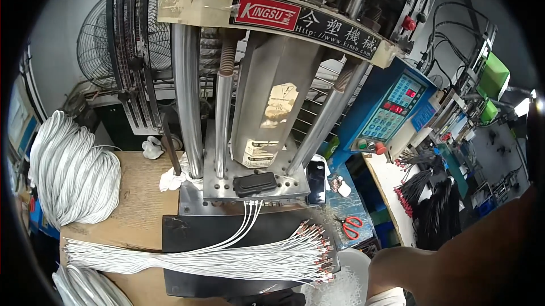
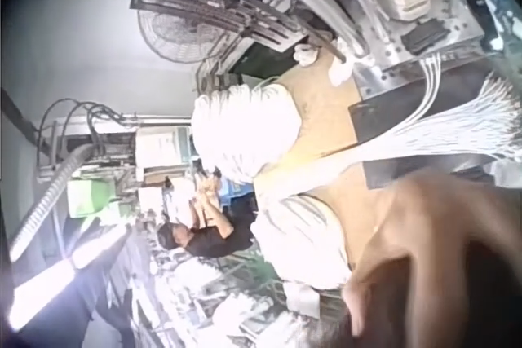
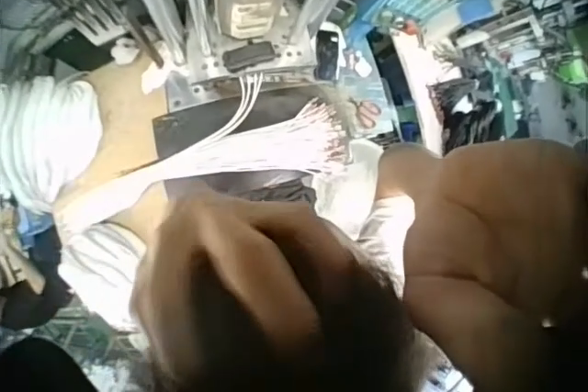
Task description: The person inserts cable ends into a metal fixture, loads the fixture into a molding machine, operates the press, and removes the molded cables.
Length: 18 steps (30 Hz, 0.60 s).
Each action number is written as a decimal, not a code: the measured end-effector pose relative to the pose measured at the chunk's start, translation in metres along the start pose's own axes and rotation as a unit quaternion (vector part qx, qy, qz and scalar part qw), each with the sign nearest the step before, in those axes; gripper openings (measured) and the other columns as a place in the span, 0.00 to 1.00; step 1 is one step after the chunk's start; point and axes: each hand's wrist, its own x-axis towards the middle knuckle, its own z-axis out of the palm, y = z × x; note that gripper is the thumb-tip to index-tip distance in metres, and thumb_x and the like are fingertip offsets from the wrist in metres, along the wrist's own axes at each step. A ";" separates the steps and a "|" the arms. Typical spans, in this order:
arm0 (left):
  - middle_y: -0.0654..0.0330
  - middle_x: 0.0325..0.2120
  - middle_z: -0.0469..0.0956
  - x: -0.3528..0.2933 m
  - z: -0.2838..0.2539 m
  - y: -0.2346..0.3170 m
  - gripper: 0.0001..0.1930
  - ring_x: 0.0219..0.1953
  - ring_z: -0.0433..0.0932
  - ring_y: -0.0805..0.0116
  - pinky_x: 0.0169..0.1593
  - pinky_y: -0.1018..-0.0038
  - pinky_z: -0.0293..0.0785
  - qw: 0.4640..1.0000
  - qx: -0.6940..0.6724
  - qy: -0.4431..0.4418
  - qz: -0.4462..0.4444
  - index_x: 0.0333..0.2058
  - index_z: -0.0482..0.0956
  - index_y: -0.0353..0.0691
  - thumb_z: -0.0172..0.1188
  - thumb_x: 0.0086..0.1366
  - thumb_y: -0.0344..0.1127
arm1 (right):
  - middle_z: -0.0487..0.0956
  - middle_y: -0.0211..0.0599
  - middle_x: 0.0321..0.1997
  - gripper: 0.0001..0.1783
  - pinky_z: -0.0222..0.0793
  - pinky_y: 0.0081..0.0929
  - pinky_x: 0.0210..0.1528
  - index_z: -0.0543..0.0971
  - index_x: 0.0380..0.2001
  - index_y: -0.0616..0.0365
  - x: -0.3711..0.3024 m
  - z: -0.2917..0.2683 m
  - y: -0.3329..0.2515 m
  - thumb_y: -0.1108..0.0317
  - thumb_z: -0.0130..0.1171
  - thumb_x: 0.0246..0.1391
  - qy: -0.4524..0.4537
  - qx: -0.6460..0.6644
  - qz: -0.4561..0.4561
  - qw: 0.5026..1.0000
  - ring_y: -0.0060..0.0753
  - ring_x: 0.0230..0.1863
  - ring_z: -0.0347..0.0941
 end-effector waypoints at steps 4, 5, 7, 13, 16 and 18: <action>0.64 0.51 0.73 0.001 0.002 -0.014 0.11 0.56 0.70 0.55 0.60 0.48 0.65 1.000 -0.011 -0.002 -0.002 0.44 0.79 0.61 0.66 0.62 0.46 | 0.73 0.49 0.52 0.22 0.69 0.38 0.52 0.74 0.52 0.63 0.028 0.040 0.012 0.64 0.59 0.56 -0.012 -0.018 0.004 1.000 0.44 0.49 0.74; 0.64 0.51 0.73 -0.005 0.002 -0.011 0.11 0.56 0.70 0.55 0.60 0.48 0.65 1.000 0.010 0.020 0.004 0.43 0.79 0.61 0.66 0.62 0.46 | 0.74 0.49 0.52 0.22 0.69 0.38 0.52 0.74 0.52 0.63 0.013 0.014 0.015 0.64 0.59 0.56 -0.008 0.009 0.004 1.000 0.44 0.49 0.74; 0.64 0.51 0.73 -0.002 -0.005 -0.015 0.11 0.56 0.70 0.55 0.60 0.48 0.65 1.000 0.008 0.017 -0.006 0.43 0.79 0.61 0.66 0.62 0.45 | 0.74 0.49 0.52 0.22 0.69 0.38 0.52 0.74 0.53 0.63 0.025 0.038 0.019 0.64 0.59 0.56 -0.010 -0.002 0.015 1.000 0.44 0.49 0.74; 0.65 0.50 0.73 -0.015 -0.009 -0.010 0.12 0.56 0.71 0.56 0.60 0.48 0.65 0.998 0.045 0.043 0.006 0.43 0.79 0.60 0.67 0.61 0.44 | 0.74 0.50 0.52 0.22 0.69 0.38 0.52 0.74 0.53 0.63 0.025 0.045 0.025 0.65 0.59 0.56 0.001 0.026 0.016 1.000 0.44 0.49 0.74; 0.65 0.50 0.73 -0.023 -0.013 -0.002 0.12 0.56 0.71 0.56 0.60 0.48 0.65 0.997 0.061 0.057 0.004 0.43 0.79 0.60 0.67 0.61 0.44 | 0.74 0.50 0.52 0.22 0.70 0.38 0.51 0.73 0.53 0.63 0.017 0.031 0.025 0.65 0.59 0.56 0.003 0.038 0.025 0.999 0.44 0.49 0.74; 0.66 0.50 0.73 -0.029 -0.011 -0.002 0.12 0.56 0.71 0.57 0.61 0.48 0.65 0.995 0.068 0.069 0.005 0.43 0.79 0.60 0.67 0.61 0.43 | 0.74 0.50 0.52 0.22 0.70 0.38 0.51 0.73 0.53 0.63 0.018 0.031 0.027 0.65 0.59 0.56 0.000 0.047 0.028 0.999 0.44 0.49 0.74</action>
